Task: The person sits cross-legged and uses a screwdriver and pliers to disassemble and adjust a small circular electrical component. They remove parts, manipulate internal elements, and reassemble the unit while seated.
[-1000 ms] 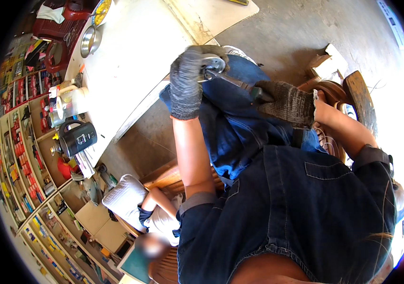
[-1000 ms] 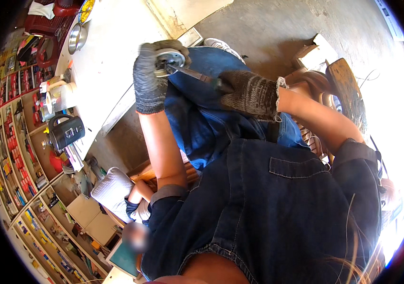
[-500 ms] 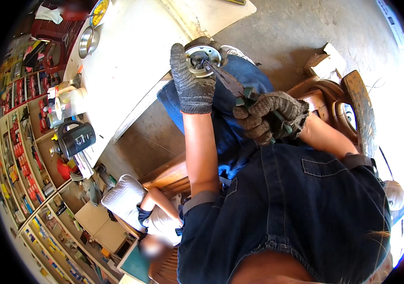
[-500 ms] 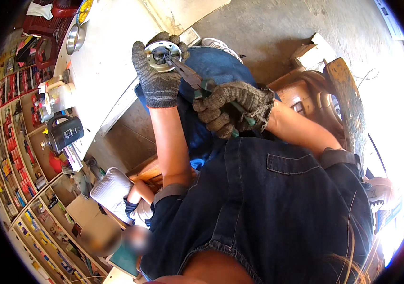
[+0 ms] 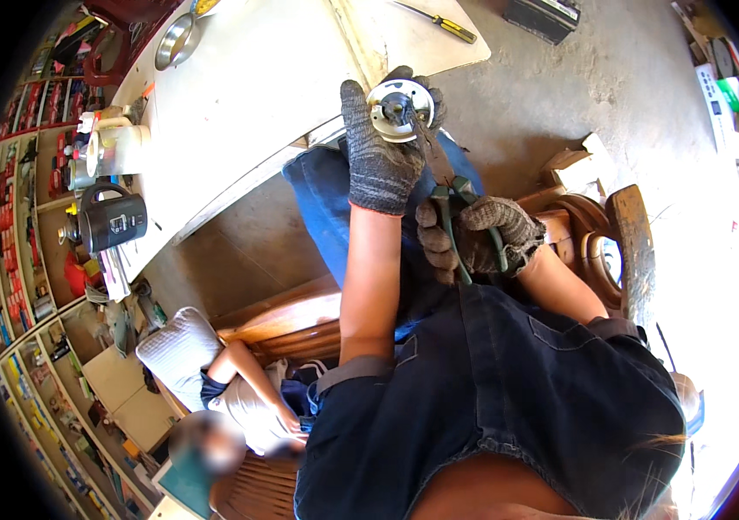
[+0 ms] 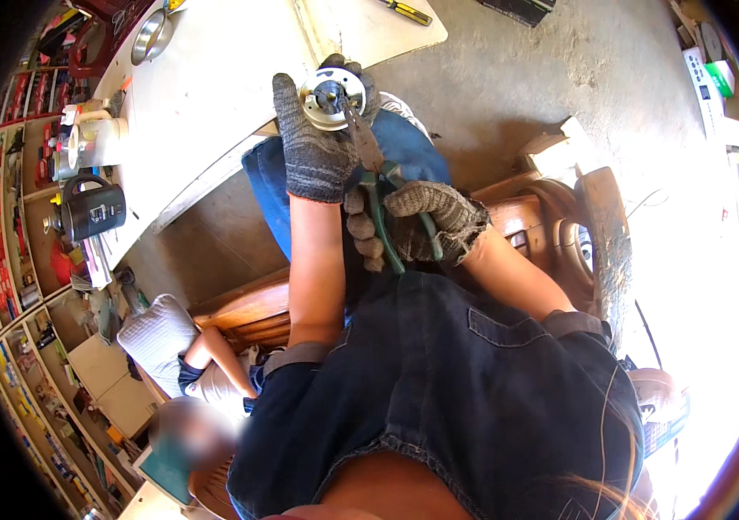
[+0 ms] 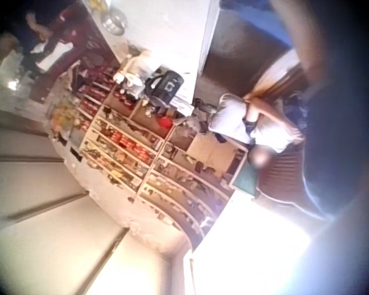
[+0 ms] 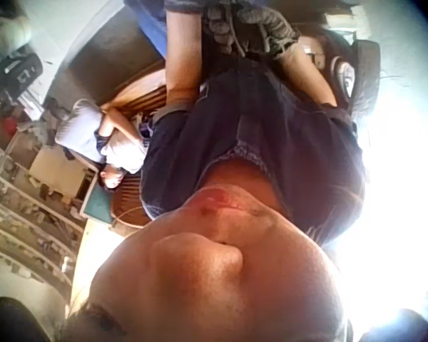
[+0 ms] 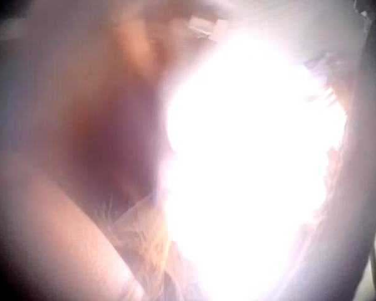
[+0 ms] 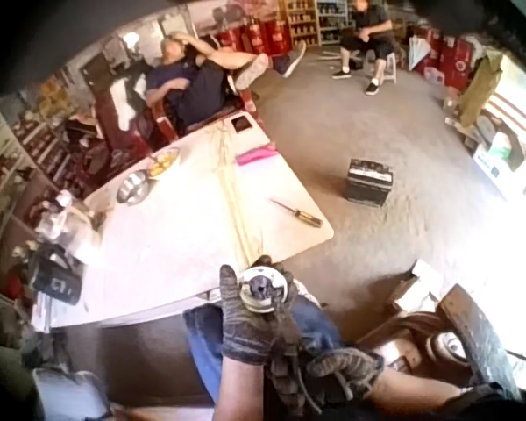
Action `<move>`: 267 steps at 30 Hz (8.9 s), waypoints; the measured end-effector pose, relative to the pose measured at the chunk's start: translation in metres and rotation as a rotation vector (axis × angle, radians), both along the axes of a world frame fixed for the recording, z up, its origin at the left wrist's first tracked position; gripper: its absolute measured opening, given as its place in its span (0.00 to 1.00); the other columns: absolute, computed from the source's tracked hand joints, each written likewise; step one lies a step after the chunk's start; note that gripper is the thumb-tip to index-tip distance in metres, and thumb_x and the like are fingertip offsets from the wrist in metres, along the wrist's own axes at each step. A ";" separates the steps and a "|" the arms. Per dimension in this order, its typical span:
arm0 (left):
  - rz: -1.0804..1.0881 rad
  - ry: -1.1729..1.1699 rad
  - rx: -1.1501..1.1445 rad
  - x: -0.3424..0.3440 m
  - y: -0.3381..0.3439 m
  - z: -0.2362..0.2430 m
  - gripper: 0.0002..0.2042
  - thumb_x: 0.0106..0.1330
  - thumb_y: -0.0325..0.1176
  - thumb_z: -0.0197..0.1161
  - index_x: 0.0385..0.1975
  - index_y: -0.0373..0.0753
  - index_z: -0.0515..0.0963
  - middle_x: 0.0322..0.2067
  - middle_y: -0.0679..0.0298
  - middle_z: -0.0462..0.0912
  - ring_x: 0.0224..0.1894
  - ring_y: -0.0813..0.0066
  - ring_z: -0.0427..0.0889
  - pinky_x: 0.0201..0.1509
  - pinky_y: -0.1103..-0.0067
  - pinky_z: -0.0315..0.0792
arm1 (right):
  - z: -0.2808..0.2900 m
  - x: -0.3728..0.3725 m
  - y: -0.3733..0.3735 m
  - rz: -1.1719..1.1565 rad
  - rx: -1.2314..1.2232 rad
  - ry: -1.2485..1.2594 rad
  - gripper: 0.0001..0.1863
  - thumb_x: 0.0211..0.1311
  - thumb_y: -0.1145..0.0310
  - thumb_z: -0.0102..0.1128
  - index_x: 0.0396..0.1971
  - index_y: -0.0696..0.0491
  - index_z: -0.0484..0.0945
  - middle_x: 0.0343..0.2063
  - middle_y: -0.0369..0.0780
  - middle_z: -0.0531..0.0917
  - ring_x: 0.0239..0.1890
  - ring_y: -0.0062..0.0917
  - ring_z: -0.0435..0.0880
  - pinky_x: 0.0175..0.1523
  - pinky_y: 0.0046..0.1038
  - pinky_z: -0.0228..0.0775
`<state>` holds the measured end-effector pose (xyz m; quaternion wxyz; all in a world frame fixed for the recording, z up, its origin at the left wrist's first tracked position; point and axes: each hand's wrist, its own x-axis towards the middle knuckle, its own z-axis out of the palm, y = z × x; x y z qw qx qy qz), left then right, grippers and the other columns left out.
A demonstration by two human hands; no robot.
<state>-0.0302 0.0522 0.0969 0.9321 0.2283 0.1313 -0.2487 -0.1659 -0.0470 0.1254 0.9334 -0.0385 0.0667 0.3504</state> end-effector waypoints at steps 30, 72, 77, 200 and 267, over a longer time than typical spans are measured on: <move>-0.388 -0.517 0.840 0.017 0.031 -0.005 0.22 0.67 0.47 0.50 0.45 0.31 0.73 0.39 0.57 0.78 0.39 0.70 0.79 0.41 0.73 0.78 | -0.051 0.012 -0.055 0.230 -0.975 -0.632 0.16 0.61 0.67 0.55 0.46 0.57 0.68 0.41 0.35 0.75 0.42 0.19 0.75 0.46 0.22 0.69; -0.062 0.010 0.130 0.005 -0.002 0.019 0.25 0.63 0.53 0.47 0.45 0.34 0.69 0.38 0.53 0.78 0.38 0.57 0.79 0.42 0.60 0.77 | -0.011 -0.002 0.001 0.026 0.286 0.014 0.12 0.53 0.67 0.58 0.36 0.51 0.68 0.21 0.30 0.66 0.24 0.16 0.65 0.28 0.22 0.58; -0.054 0.043 0.046 0.004 -0.004 0.008 0.24 0.62 0.53 0.48 0.44 0.37 0.71 0.38 0.55 0.78 0.37 0.60 0.79 0.41 0.65 0.77 | -0.012 -0.003 0.010 -0.003 0.554 0.014 0.13 0.53 0.66 0.59 0.34 0.48 0.66 0.21 0.29 0.65 0.23 0.15 0.64 0.27 0.21 0.58; 0.019 -0.044 0.339 0.005 -0.012 0.004 0.22 0.67 0.50 0.43 0.50 0.38 0.67 0.44 0.49 0.74 0.45 0.52 0.75 0.52 0.56 0.71 | -0.036 0.001 -0.048 -0.092 -0.687 -0.125 0.18 0.60 0.52 0.56 0.28 0.55 0.80 0.21 0.35 0.77 0.21 0.17 0.74 0.23 0.17 0.65; -0.082 -0.276 0.603 0.004 -0.005 -0.005 0.44 0.55 0.71 0.43 0.53 0.29 0.61 0.41 0.39 0.73 0.41 0.43 0.76 0.47 0.53 0.73 | -0.030 -0.008 -0.031 -0.092 -0.080 -0.012 0.16 0.63 0.55 0.52 0.41 0.51 0.74 0.29 0.39 0.76 0.27 0.22 0.75 0.30 0.23 0.69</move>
